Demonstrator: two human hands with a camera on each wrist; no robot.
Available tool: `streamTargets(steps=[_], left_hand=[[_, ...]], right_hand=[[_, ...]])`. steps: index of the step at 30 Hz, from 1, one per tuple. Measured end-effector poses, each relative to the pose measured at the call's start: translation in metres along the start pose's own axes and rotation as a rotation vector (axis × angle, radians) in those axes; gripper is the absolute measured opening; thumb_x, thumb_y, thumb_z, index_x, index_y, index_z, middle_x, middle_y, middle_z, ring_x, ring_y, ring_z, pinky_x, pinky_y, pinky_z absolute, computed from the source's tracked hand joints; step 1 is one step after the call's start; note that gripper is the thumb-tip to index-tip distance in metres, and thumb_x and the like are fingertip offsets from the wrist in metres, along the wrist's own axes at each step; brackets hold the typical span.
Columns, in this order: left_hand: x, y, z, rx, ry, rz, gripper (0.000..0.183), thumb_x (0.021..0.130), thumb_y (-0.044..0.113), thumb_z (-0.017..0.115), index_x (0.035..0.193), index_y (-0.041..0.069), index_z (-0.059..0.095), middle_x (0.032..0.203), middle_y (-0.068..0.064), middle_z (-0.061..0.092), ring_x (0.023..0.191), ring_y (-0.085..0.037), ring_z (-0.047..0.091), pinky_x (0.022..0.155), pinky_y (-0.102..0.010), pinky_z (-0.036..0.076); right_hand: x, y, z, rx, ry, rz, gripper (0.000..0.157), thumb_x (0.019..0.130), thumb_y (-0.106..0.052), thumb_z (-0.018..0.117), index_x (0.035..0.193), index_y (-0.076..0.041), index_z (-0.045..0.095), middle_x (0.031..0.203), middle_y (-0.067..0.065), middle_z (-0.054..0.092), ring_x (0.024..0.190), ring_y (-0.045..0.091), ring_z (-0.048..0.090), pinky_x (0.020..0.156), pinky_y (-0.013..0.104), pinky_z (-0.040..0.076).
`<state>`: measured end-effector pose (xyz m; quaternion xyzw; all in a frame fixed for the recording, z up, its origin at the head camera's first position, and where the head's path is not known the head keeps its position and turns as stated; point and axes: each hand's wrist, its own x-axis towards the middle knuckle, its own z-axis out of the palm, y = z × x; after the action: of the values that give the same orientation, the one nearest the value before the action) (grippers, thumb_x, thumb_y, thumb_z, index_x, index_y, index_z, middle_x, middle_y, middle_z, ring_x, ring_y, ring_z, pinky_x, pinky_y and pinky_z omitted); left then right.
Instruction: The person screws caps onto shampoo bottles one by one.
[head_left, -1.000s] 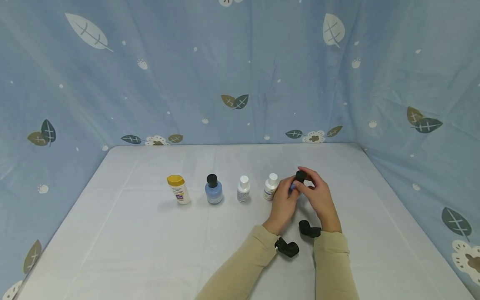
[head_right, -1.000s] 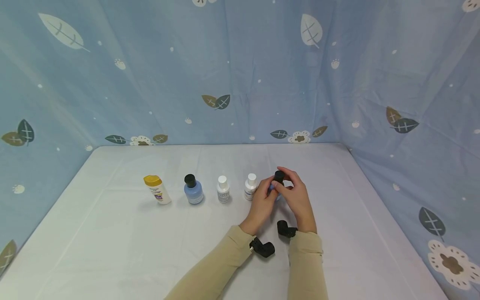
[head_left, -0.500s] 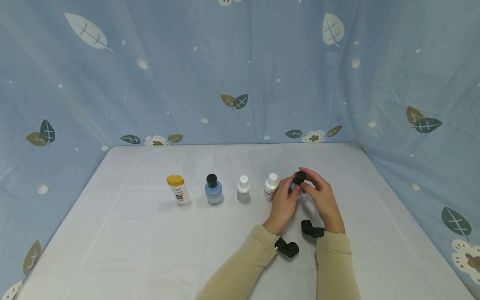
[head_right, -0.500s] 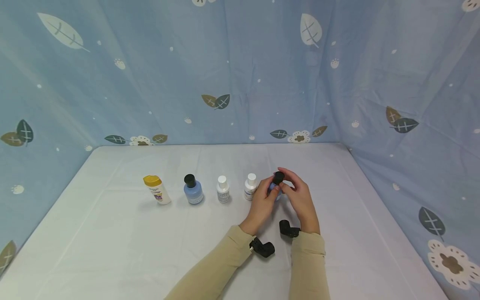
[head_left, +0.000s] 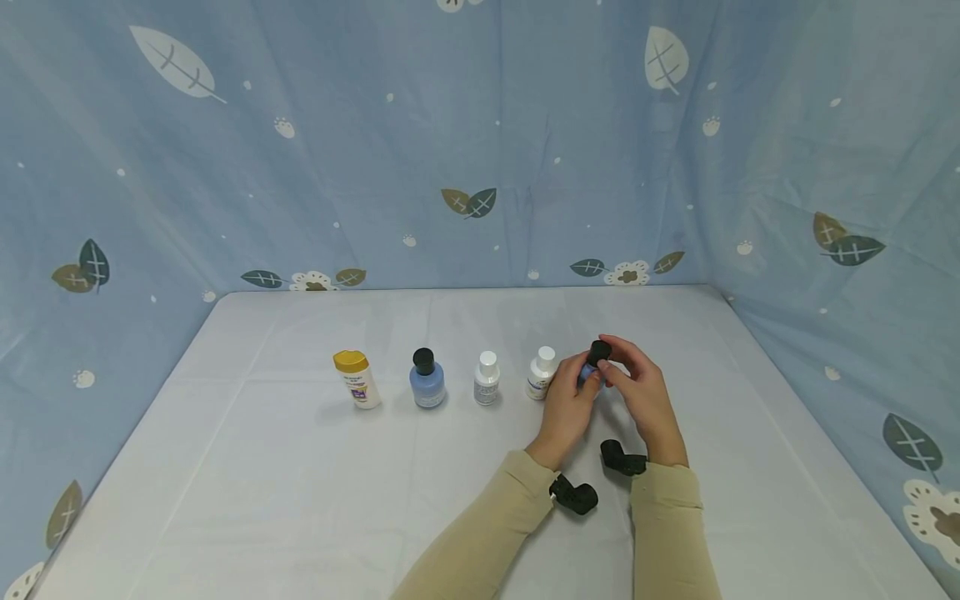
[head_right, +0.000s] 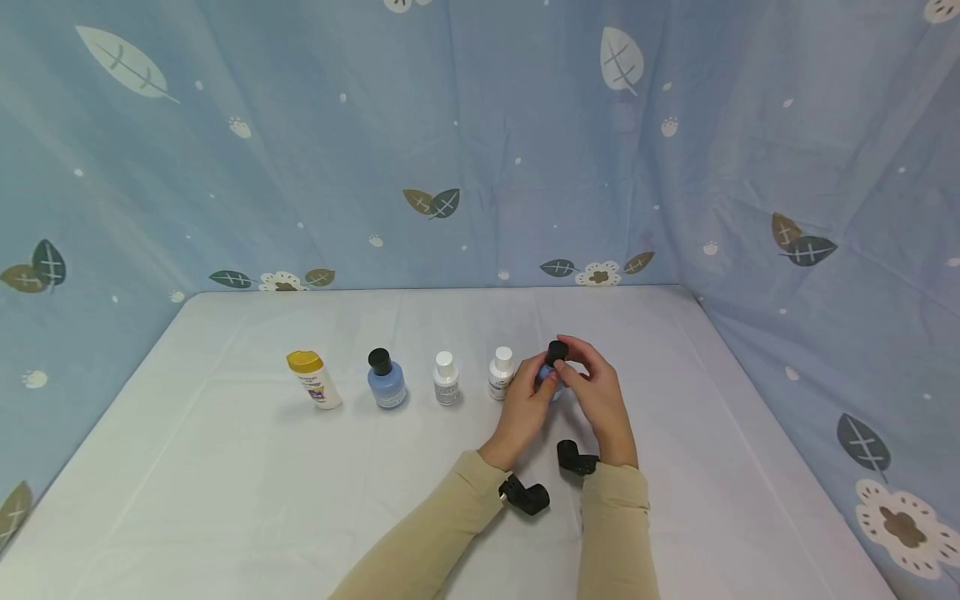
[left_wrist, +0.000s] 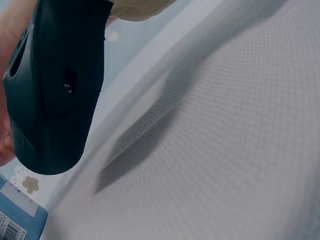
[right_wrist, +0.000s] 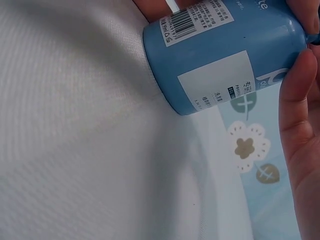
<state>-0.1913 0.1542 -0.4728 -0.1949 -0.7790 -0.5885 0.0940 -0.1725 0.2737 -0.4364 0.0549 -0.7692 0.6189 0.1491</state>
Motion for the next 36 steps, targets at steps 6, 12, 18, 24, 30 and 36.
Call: streamTargets(steps=[6, 12, 18, 24, 30, 36], left_hand=[[0.0, 0.0, -0.001, 0.009, 0.008, 0.02, 0.033, 0.091, 0.019, 0.052, 0.123, 0.016, 0.052, 0.117, 0.003, 0.052, 0.109, -0.007, 0.047, 0.09, -0.025, 0.037], [0.0, 0.0, 0.0, 0.0, 0.006, 0.02, 0.033, 0.09, 0.018, 0.053, 0.123, 0.016, 0.053, 0.117, 0.003, 0.052, 0.108, -0.007, 0.047, 0.09, -0.025, 0.037], [0.0, 0.0, 0.0, 0.001, 0.01, 0.02, 0.032, 0.09, 0.019, 0.053, 0.121, 0.016, 0.054, 0.116, 0.003, 0.053, 0.108, -0.006, 0.047, 0.09, -0.025, 0.037], [-0.001, 0.0, -0.001, 0.014, 0.003, 0.027, 0.031, 0.091, 0.019, 0.051, 0.122, 0.016, 0.053, 0.116, 0.002, 0.053, 0.108, -0.007, 0.047, 0.089, -0.026, 0.038], [-0.001, 0.0, -0.001, 0.023, -0.008, -0.002, 0.031, 0.09, 0.017, 0.051, 0.122, 0.016, 0.053, 0.118, 0.001, 0.052, 0.109, -0.008, 0.047, 0.091, -0.026, 0.037], [-0.001, 0.0, -0.001, 0.025, -0.013, -0.004, 0.03, 0.092, 0.02, 0.049, 0.121, 0.016, 0.053, 0.119, 0.0, 0.051, 0.111, -0.01, 0.046, 0.092, -0.027, 0.037]], right_hand=[[-0.003, -0.017, 0.005, -0.024, 0.018, 0.036, 0.04, 0.086, -0.01, 0.059, 0.124, -0.003, 0.05, 0.112, 0.013, 0.052, 0.103, 0.015, 0.047, 0.067, 0.025, 0.046], [-0.004, -0.023, 0.009, -0.05, 0.027, 0.034, 0.042, 0.086, -0.011, 0.06, 0.125, -0.003, 0.049, 0.111, 0.012, 0.052, 0.099, 0.013, 0.047, 0.065, 0.023, 0.045], [-0.004, -0.025, 0.012, -0.116, 0.059, 0.035, 0.043, 0.084, -0.014, 0.062, 0.125, -0.007, 0.05, 0.116, 0.011, 0.051, 0.098, 0.011, 0.047, 0.072, 0.026, 0.041], [-0.004, -0.027, 0.016, -0.159, 0.085, 0.062, 0.042, 0.084, -0.017, 0.063, 0.124, -0.009, 0.051, 0.117, 0.011, 0.051, 0.104, 0.02, 0.044, 0.083, 0.041, 0.031], [-0.001, -0.02, 0.017, -0.174, 0.101, 0.073, 0.043, 0.083, -0.023, 0.064, 0.123, -0.012, 0.053, 0.119, 0.007, 0.05, 0.105, 0.021, 0.044, 0.083, 0.041, 0.032], [0.006, 0.001, 0.016, -0.22, 0.115, 0.09, 0.046, 0.079, -0.038, 0.066, 0.121, -0.021, 0.055, 0.119, 0.0, 0.048, 0.107, 0.018, 0.043, 0.081, 0.041, 0.035]])
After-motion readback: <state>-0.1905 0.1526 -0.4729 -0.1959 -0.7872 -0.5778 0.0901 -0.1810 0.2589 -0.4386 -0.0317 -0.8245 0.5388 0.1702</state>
